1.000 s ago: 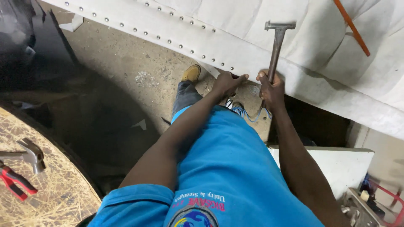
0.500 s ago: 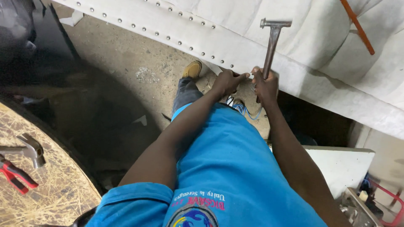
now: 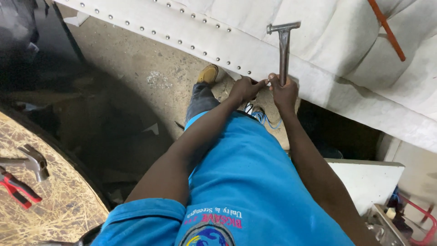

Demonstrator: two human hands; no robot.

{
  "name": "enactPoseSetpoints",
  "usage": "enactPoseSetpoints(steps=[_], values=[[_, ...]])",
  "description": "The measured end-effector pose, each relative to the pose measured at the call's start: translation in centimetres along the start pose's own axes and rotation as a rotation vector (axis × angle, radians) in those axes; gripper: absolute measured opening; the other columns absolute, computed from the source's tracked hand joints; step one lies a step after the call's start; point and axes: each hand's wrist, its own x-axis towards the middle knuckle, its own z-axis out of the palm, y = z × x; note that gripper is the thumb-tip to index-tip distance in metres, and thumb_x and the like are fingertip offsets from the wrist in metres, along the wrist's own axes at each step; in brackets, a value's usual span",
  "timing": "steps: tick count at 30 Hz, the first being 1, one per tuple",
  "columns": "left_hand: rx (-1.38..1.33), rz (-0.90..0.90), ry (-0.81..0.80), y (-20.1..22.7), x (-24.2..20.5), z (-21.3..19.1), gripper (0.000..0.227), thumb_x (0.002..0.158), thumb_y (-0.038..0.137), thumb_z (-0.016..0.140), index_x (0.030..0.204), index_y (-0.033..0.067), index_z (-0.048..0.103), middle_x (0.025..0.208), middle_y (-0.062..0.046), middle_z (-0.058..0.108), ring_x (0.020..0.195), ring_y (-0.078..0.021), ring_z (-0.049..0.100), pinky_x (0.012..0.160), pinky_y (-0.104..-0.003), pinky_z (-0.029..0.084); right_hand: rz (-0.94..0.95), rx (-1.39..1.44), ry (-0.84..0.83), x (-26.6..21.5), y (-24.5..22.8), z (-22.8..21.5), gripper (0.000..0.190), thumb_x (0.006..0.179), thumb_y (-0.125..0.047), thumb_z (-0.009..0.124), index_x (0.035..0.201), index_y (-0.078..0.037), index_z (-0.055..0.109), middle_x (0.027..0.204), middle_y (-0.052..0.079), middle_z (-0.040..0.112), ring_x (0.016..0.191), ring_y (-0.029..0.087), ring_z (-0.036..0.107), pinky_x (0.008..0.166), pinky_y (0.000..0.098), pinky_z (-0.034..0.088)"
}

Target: Hammering decorative metal studs into the edge of a tufted headboard.

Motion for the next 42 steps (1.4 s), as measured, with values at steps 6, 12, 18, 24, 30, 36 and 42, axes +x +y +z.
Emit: enactPoseSetpoints(steps=[6, 12, 18, 24, 30, 36, 42], values=[[-0.005, 0.029, -0.004, 0.3, -0.5, -0.1, 0.081, 0.091, 0.072, 0.057, 0.121, -0.0010, 0.074, 0.084, -0.019, 0.076, 0.083, -0.0311, 0.079, 0.076, -0.046, 0.062, 0.006, -0.079, 0.064, 0.2, -0.1, 0.4, 0.040, 0.101, -0.051, 0.074, 0.086, -0.013, 0.075, 0.062, 0.003, 0.067, 0.054, 0.018, 0.060, 0.058, 0.0362, 0.045], [-0.026, 0.005, -0.024, -0.3, 0.3, 0.4, 0.074, 0.092, 0.071, 0.057, 0.115, 0.0032, 0.077, 0.081, -0.014, 0.077, 0.080, -0.0251, 0.079, 0.077, -0.043, 0.062, 0.019, -0.022, 0.079, 0.7, 0.4, 0.5, 0.045, 0.099, -0.055, 0.080, 0.089, -0.011, 0.076, 0.062, 0.003, 0.067, 0.053, 0.013, 0.058, 0.055, 0.0339, 0.044], [-0.031, -0.027, 0.006, 1.3, -1.5, 0.0, 0.071, 0.089, 0.066, 0.060, 0.110, 0.0004, 0.078, 0.081, -0.015, 0.077, 0.080, -0.0254, 0.080, 0.079, -0.042, 0.061, 0.048, 0.041, 0.045, -0.5, -0.7, 0.0, 0.046, 0.100, -0.057, 0.075, 0.090, -0.012, 0.076, 0.064, 0.004, 0.068, 0.053, 0.013, 0.060, 0.055, 0.0314, 0.046], [-0.041, 0.001, -0.002, 1.2, -1.4, -0.1, 0.075, 0.091, 0.066, 0.059, 0.113, -0.0029, 0.076, 0.086, -0.021, 0.076, 0.086, -0.0345, 0.079, 0.081, -0.046, 0.061, -0.069, -0.018, 0.047, -1.7, 0.3, -1.7, 0.046, 0.109, -0.053, 0.067, 0.098, -0.009, 0.073, 0.065, 0.009, 0.065, 0.059, 0.018, 0.063, 0.060, 0.0327, 0.048], [-0.003, -0.002, -0.016, 0.3, -0.9, -0.2, 0.085, 0.088, 0.071, 0.056, 0.124, -0.0047, 0.070, 0.103, -0.026, 0.076, 0.093, -0.0337, 0.079, 0.086, -0.047, 0.062, 0.008, -0.007, 0.126, -9.0, 0.6, -5.9, 0.057, 0.110, -0.046, 0.049, 0.155, -0.011, 0.053, 0.079, 0.016, 0.064, 0.064, 0.023, 0.063, 0.064, 0.0382, 0.049], [0.014, 0.001, -0.019, 0.7, -0.9, 0.1, 0.072, 0.096, 0.061, 0.054, 0.123, -0.0039, 0.070, 0.100, -0.022, 0.076, 0.091, -0.0331, 0.079, 0.083, -0.048, 0.062, -0.153, -0.377, -0.013, -12.4, 0.7, -6.8, 0.045, 0.113, -0.031, 0.053, 0.152, -0.010, 0.057, 0.131, 0.029, 0.066, 0.117, 0.051, 0.063, 0.099, 0.0651, 0.048], [0.009, 0.013, -0.051, 0.6, -0.9, -0.3, 0.080, 0.094, 0.068, 0.052, 0.121, -0.0051, 0.070, 0.096, -0.024, 0.075, 0.092, -0.0372, 0.077, 0.079, -0.050, 0.063, -0.161, -0.305, 0.084, -12.7, 0.8, -6.4, 0.048, 0.117, -0.029, 0.047, 0.162, -0.014, 0.046, 0.146, 0.023, 0.060, 0.128, 0.044, 0.060, 0.107, 0.0578, 0.046]])
